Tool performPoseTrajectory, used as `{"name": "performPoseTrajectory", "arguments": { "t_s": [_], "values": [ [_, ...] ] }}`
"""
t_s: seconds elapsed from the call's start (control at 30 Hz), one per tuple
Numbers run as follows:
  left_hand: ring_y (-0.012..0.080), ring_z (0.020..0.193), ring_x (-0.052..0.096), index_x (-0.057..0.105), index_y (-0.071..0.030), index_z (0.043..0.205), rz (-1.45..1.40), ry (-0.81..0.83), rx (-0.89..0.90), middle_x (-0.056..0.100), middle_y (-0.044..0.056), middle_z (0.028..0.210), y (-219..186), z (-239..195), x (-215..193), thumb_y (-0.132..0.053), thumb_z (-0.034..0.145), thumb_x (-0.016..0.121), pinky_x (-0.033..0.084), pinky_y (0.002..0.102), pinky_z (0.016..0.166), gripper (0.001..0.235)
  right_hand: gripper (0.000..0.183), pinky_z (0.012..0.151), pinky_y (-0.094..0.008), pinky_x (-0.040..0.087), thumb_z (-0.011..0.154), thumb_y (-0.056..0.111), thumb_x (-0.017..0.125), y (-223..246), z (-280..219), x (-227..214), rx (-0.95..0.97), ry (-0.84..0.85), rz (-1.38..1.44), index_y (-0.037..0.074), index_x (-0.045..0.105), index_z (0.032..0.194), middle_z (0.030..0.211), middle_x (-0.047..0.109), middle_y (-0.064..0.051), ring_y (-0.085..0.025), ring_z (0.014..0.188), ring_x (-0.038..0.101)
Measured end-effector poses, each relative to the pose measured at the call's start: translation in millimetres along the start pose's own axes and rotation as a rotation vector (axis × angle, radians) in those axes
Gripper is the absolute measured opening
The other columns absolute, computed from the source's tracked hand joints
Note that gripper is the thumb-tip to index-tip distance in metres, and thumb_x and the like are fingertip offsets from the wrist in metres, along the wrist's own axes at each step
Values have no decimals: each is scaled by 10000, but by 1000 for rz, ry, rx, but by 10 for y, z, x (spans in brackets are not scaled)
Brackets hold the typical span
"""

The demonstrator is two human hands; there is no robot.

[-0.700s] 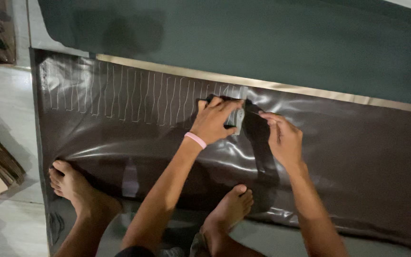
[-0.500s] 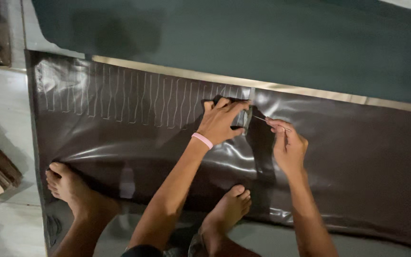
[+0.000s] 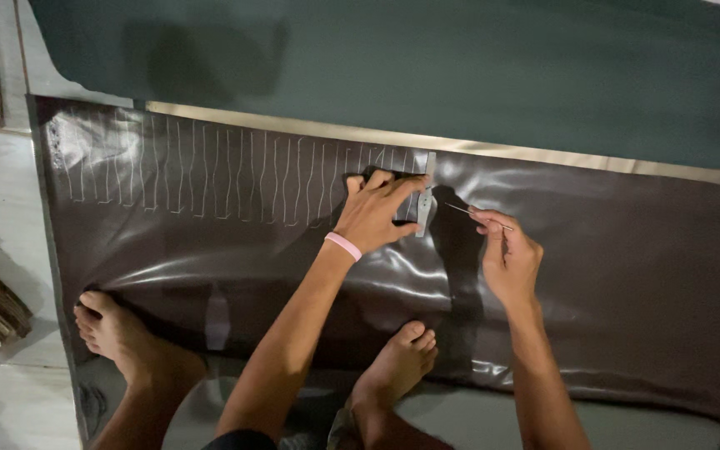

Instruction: The person sits on the floor and uses a small metal tool to repeatedly score a dark brown sheet of material laid out on the ground. They hold a ruler in place with one hand and drag the tool along it to create a series of parallel lines.

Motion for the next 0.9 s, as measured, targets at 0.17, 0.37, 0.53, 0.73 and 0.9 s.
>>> {"name": "performPoseTrajectory", "arguments": {
  "t_s": [0.17, 0.37, 0.53, 0.73, 0.9],
  "values": [
    [184, 1174, 511, 559, -274, 1423, 33, -18, 15, 721, -64, 1243, 9, -12, 12, -433, 719, 872, 279, 416, 943, 787, 158, 904, -319, 630, 1112, 31, 512, -49, -3, -8, -37, 10, 64, -24, 640, 1187, 1179, 751, -153, -213, 1088, 744],
    [171, 1158, 516, 549, -270, 1429, 1, -6, 4, 725, -82, 1250, 3, 5, 31, -404, 741, 861, 291, 397, 953, 768, 152, 893, -320, 639, 1113, 50, 527, -61, 8, -12, -75, 22, 48, -17, 641, 1188, 1176, 750, -164, -234, 1109, 744],
    [164, 1132, 517, 539, -264, 1438, -6, -22, 6, 720, -89, 1269, -6, -6, 17, -387, 739, 856, 289, 398, 936, 777, 153, 888, -319, 641, 1110, 38, 521, -55, 15, -19, -59, 29, 40, -15, 646, 1181, 1175, 752, -159, -236, 1107, 747],
    [165, 1158, 510, 550, -272, 1417, 12, 17, -21, 720, -90, 1213, -34, 1, -13, -373, 768, 851, 279, 413, 945, 722, 156, 901, -323, 634, 1105, 17, 512, -39, 24, -30, -43, 21, 51, -23, 644, 1176, 1182, 749, -158, -239, 1116, 742],
    [173, 1144, 506, 560, -247, 1386, 5, -57, 36, 720, -91, 1245, -70, -15, -44, -360, 754, 846, 270, 427, 946, 703, 160, 911, -320, 631, 1109, 26, 515, -14, 46, -53, -38, 16, 72, -6, 653, 1182, 1196, 747, -141, -222, 1115, 741]
  ]
}}
Point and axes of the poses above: each hand's wrist, its own z-axis towards the middle knuckle, its own x-axis out of the palm, y = z × x, the point moved 4 cm from there along z, towards the middle knuckle
